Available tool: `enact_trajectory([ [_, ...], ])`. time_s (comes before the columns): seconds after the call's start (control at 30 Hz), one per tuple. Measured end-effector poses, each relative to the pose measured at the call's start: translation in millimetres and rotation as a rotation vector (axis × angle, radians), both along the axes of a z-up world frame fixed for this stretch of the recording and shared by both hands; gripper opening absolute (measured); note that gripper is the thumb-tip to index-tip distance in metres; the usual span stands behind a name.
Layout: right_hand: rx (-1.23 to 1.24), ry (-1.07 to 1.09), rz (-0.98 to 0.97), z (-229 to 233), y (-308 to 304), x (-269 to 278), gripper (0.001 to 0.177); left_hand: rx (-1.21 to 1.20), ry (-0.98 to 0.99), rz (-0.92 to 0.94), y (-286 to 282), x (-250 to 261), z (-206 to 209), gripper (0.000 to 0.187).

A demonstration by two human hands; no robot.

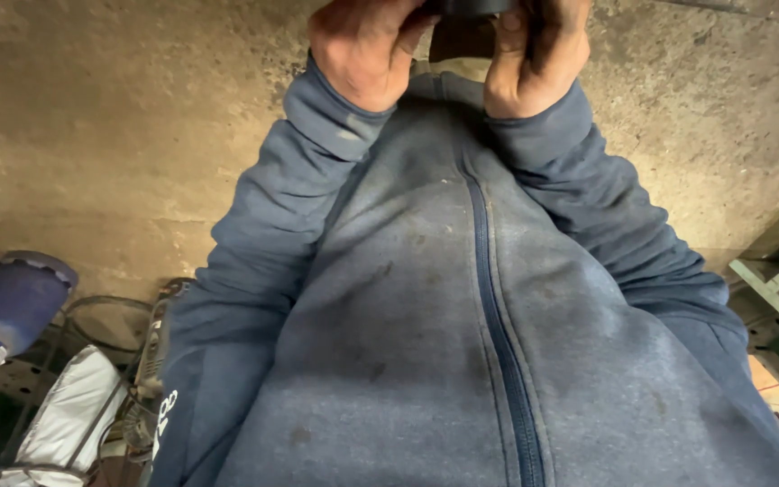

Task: The person retrieves a black rubber seal from a plastic bag and applies red grease to it from a jar. They then place the greased seal onto the shaft of a blue electric motor and use a hammer to tap it into place.

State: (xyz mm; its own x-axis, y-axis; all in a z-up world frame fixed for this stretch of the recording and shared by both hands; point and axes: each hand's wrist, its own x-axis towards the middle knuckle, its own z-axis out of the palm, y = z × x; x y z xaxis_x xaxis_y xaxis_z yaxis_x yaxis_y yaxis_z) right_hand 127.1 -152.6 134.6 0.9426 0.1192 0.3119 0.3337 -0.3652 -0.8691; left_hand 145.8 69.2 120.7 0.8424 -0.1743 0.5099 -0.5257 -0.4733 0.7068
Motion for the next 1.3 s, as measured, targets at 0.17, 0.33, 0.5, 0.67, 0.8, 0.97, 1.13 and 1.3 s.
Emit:
enact_trajectory([
  [0.17, -0.172, -0.053, 0.052, 12.3, -13.1, 9.6, 0.041, 0.047, -0.029, 0.012, -1.2, -0.3, 10.8, 0.028],
  [0.33, -0.333, -0.08, 0.099, 30.3, -16.6, 11.2, 0.051, 0.072, 0.024, -0.008, 2.4, 2.8, 27.4, 0.029],
  [0.5, -0.407, -0.137, 0.121, 34.5, -19.2, 13.3, 0.052, 0.08, -0.025, -0.048, 6.9, 6.3, 55.1, 0.022],
  [0.67, -0.458, 0.034, 0.116, 44.5, -20.1, 5.2, 0.055, 0.165, -0.059, -0.092, 14.3, 7.2, 57.8, 0.023],
  [0.8, -0.431, -0.006, 0.124, 43.7, -17.0, 10.2, 0.058, 0.321, -0.147, -0.052, 16.2, 15.3, 56.4, 0.03],
  [0.97, -0.408, -0.025, 0.098, 22.5, -25.5, 4.8, 0.049, -0.347, 0.555, -0.089, 0.1, -8.3, -0.2, 0.024],
  [1.13, -0.437, 0.095, 0.214, 61.0, -29.2, 15.1, 0.04, -0.089, 0.533, -0.144, 9.7, -17.7, -2.7, 0.033],
  [1.3, 0.126, 0.666, 0.351, 56.9, -30.0, 4.4, 0.035, -0.052, 0.642, -0.329, 16.5, -0.8, 51.1, 0.042],
])
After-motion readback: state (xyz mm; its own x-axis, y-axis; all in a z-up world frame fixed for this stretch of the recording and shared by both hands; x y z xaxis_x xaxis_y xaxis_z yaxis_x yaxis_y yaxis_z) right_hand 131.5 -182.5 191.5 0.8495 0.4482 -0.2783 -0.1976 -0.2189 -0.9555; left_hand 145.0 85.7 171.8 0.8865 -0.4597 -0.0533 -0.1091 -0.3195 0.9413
